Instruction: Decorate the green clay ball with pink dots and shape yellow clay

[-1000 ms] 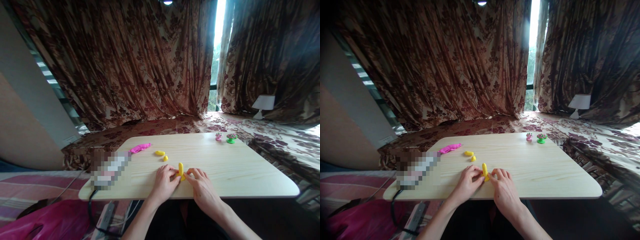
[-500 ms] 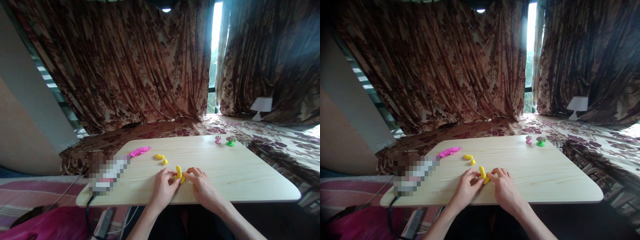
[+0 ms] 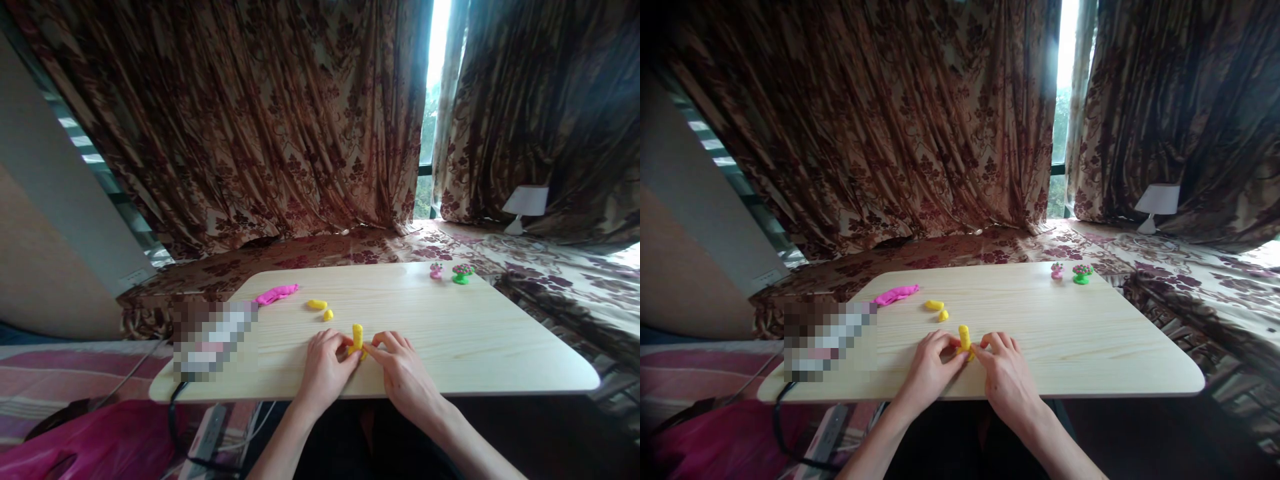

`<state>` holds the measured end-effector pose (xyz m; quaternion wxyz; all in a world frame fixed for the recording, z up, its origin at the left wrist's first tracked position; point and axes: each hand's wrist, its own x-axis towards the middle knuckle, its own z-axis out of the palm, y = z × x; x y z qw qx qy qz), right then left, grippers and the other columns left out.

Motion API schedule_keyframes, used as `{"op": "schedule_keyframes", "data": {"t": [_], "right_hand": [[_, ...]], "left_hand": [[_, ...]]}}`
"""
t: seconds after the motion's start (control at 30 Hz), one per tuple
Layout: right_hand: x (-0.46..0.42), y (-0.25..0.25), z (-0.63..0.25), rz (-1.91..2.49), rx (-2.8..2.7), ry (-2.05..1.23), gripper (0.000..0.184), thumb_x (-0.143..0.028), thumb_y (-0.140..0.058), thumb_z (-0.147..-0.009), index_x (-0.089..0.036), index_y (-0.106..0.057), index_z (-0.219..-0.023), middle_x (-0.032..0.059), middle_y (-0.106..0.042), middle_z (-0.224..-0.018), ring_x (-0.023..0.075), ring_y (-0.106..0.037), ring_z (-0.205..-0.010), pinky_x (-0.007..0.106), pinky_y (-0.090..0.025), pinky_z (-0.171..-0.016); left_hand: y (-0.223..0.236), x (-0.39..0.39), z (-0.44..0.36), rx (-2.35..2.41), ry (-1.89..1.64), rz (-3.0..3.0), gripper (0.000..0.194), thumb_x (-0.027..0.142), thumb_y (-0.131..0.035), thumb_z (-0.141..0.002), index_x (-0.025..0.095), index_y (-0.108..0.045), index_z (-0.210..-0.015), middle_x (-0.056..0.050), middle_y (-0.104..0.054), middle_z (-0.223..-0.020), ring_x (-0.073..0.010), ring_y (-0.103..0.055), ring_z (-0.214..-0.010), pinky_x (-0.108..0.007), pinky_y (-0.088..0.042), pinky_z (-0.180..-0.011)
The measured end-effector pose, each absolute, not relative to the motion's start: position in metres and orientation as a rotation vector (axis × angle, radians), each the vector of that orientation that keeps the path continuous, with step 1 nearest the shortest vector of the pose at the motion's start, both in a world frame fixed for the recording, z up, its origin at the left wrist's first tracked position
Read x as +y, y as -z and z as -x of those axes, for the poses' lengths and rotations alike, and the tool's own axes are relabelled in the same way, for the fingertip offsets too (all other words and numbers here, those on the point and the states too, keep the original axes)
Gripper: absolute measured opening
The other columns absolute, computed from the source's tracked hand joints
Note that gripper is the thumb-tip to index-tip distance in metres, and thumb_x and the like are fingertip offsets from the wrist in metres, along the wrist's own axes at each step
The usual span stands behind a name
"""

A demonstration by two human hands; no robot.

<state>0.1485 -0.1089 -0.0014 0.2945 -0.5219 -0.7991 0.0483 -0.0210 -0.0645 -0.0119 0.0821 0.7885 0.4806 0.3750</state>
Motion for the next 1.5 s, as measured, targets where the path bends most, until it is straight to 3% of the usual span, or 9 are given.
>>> {"op": "schedule_keyframes", "data": {"t": [0.3, 0.53, 0.83, 1.5], "right_hand": [[-0.109, -0.002, -0.147, 1.444, -2.184, -0.058, 0.055, -0.002, -0.042, -0.072, -0.029, -0.053, -0.119, 0.0061, -0.053, -0.097, 0.0215, -0.042, -0.098, 0.034, -0.030, -0.085], [-0.103, 0.004, -0.155, 1.352, -2.091, -0.206, 0.064, 0.003, -0.036, -0.071, -0.029, -0.045, -0.126, 0.0039, -0.055, -0.103, 0.0181, -0.043, -0.099, 0.031, -0.032, -0.085], [-0.105, 0.005, -0.153, 1.363, -2.073, -0.168, 0.066, 0.003, -0.037, -0.068, -0.030, -0.048, -0.124, 0.0047, -0.052, -0.104, 0.0194, -0.041, -0.098, 0.032, -0.033, -0.084], [-0.109, -0.008, -0.146, 1.412, -2.310, 0.019, 0.041, -0.005, -0.041, -0.075, -0.019, -0.056, -0.110, 0.0095, -0.053, -0.100, 0.0229, -0.041, -0.100, 0.036, -0.030, -0.087]], "left_hand": [[0.013, -0.063, 0.020, 1.441, -1.125, -2.359, 0.007, 0.027, -0.062, -0.071, 0.020, -0.060, -0.074, -0.001, -0.060, -0.076, -0.0179, -0.055, -0.079, -0.032, -0.042, -0.076], [0.009, -0.065, 0.025, 1.370, -1.101, -2.370, 0.022, 0.020, -0.057, -0.073, 0.024, -0.063, -0.094, -0.003, -0.061, -0.091, -0.0195, -0.056, -0.090, -0.034, -0.042, -0.084], [0.012, -0.063, 0.021, 1.405, -1.166, -2.299, 0.007, 0.027, -0.061, -0.072, 0.021, -0.063, -0.076, -0.002, -0.061, -0.080, -0.0181, -0.056, -0.081, -0.032, -0.043, -0.077], [0.012, -0.064, 0.021, 1.428, -1.130, -2.380, 0.011, 0.030, -0.061, -0.072, 0.020, -0.061, -0.071, -0.001, -0.059, -0.071, -0.0171, -0.054, -0.075, -0.029, -0.041, -0.072]]}}
